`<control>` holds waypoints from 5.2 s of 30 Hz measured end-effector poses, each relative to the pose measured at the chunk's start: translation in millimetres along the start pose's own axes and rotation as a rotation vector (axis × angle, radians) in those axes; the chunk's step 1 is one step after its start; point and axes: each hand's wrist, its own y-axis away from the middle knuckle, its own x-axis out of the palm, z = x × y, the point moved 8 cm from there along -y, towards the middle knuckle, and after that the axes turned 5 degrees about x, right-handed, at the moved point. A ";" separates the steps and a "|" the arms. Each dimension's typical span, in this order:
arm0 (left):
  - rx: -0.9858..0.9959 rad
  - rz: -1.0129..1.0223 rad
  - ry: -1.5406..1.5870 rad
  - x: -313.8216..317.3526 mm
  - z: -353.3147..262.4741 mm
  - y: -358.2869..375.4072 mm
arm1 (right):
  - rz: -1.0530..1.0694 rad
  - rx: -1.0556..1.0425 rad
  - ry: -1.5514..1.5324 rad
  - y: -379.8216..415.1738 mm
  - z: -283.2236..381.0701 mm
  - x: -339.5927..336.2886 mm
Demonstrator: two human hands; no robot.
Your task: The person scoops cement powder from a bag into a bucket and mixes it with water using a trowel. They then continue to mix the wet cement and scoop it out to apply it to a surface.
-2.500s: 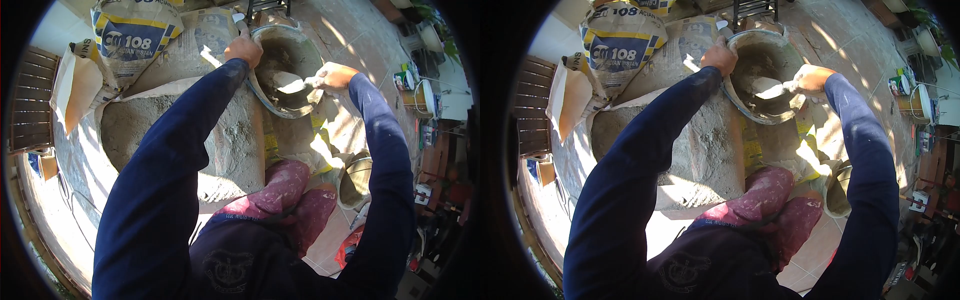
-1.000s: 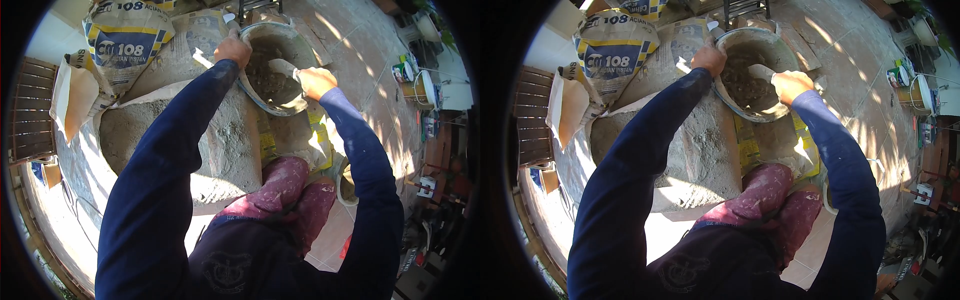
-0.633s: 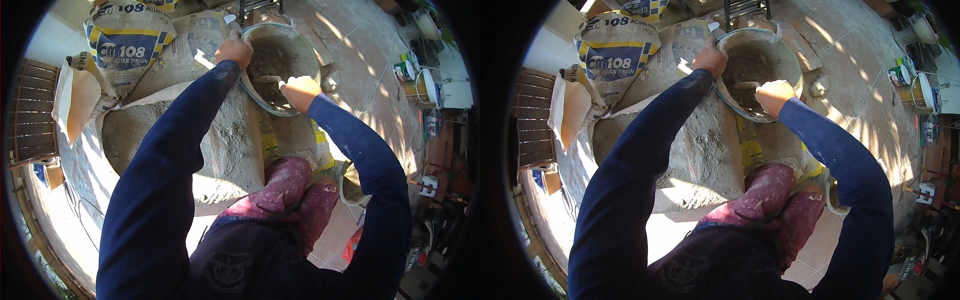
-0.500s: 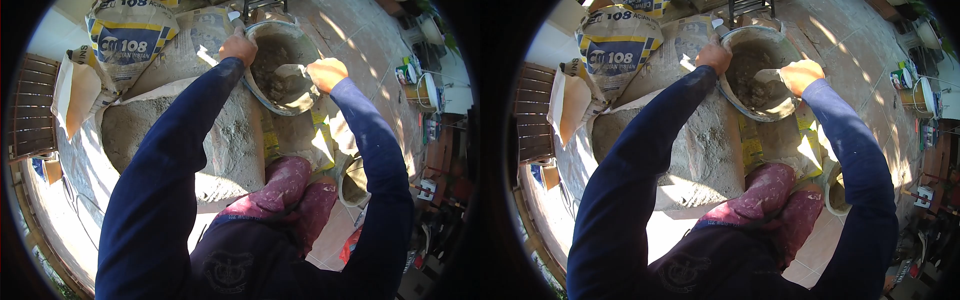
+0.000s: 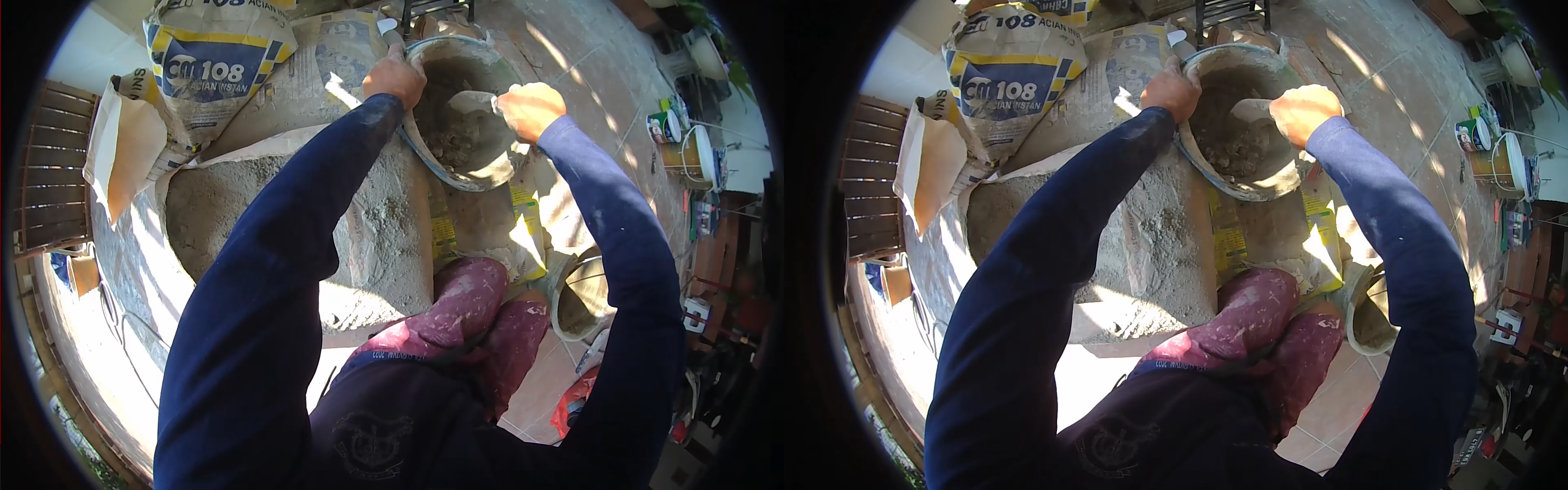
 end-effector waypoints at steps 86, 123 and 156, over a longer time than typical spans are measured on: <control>0.017 0.005 0.006 3.7 3.0 -0.3 | -0.123 0.044 0.030 -23.9 60.3 34.7; 0.003 0.019 0.012 7.6 7.1 0.2 | 0.443 0.357 -0.246 -30.8 -36.5 86.5; 0.015 -0.055 -0.192 -1.9 -5.2 7.7 | -0.129 0.813 -0.657 193.8 63.7 225.5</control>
